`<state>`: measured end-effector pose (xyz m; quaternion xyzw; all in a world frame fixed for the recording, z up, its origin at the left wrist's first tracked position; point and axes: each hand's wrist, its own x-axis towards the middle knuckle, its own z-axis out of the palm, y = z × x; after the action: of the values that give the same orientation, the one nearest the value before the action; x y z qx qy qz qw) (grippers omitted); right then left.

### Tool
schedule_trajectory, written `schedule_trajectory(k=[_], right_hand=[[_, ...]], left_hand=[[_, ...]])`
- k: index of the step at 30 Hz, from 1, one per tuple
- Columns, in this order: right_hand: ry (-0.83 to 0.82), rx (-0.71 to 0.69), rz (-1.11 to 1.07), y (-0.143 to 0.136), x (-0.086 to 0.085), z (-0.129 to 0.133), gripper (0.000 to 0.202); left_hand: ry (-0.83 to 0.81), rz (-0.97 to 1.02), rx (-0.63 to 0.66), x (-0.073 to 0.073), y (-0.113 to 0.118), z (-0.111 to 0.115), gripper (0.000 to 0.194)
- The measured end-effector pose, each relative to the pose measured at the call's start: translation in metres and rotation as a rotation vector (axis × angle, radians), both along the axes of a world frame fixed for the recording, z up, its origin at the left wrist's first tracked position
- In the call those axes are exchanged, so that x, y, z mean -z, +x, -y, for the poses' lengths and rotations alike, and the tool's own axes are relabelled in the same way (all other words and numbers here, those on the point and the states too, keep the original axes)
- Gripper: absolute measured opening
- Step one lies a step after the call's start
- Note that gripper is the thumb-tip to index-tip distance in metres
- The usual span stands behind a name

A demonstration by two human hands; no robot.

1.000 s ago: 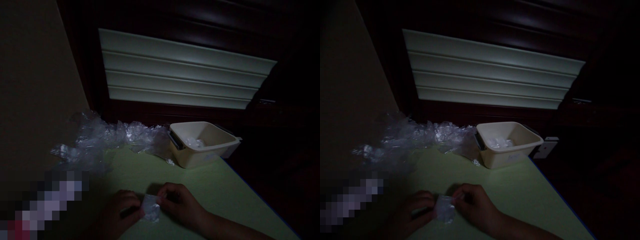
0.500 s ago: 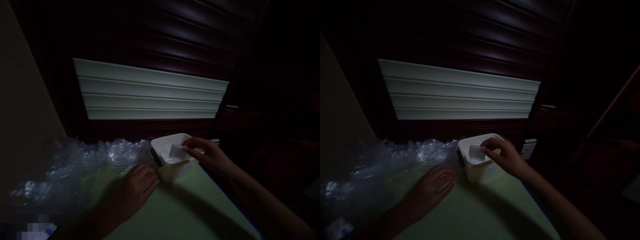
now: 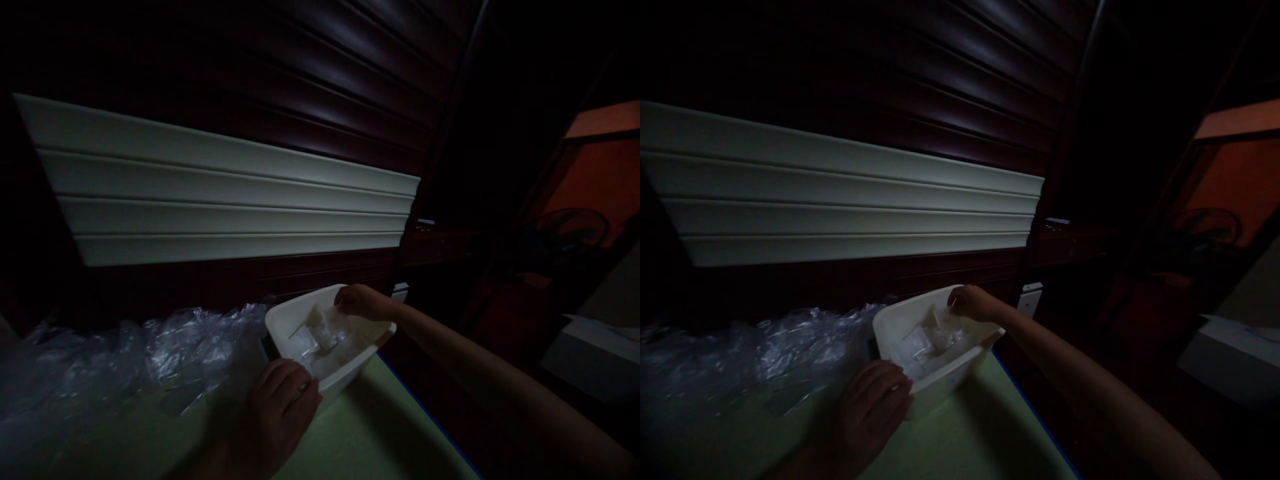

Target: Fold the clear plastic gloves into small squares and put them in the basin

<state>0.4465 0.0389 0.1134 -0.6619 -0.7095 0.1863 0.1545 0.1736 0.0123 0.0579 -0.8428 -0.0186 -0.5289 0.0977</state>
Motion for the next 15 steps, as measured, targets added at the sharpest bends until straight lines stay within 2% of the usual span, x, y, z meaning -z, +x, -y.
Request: schedule_trajectory(k=[4, 8, 12, 15], right_hand=[[-0.101, -0.013, 0.070, -0.004, 0.016, -0.025, 0.030], [-0.122, -0.044, 0.173, -0.008, 0.022, -0.034, 0.030], [-0.123, -0.096, 0.278, -0.018, 0.024, -0.032, 0.029], [-0.103, -0.112, 0.362, -0.027, 0.022, -0.026, 0.027]], left_hand=[[0.001, 0.032, 0.006, 0.002, 0.003, -0.004, 0.021], [-0.016, 0.112, 0.000, 0.005, 0.003, -0.006, 0.021], [-0.078, -0.100, -0.032, 0.009, -0.006, -0.004, 0.020], [-0.118, -0.131, -0.042, 0.011, -0.011, -0.002, 0.021]])
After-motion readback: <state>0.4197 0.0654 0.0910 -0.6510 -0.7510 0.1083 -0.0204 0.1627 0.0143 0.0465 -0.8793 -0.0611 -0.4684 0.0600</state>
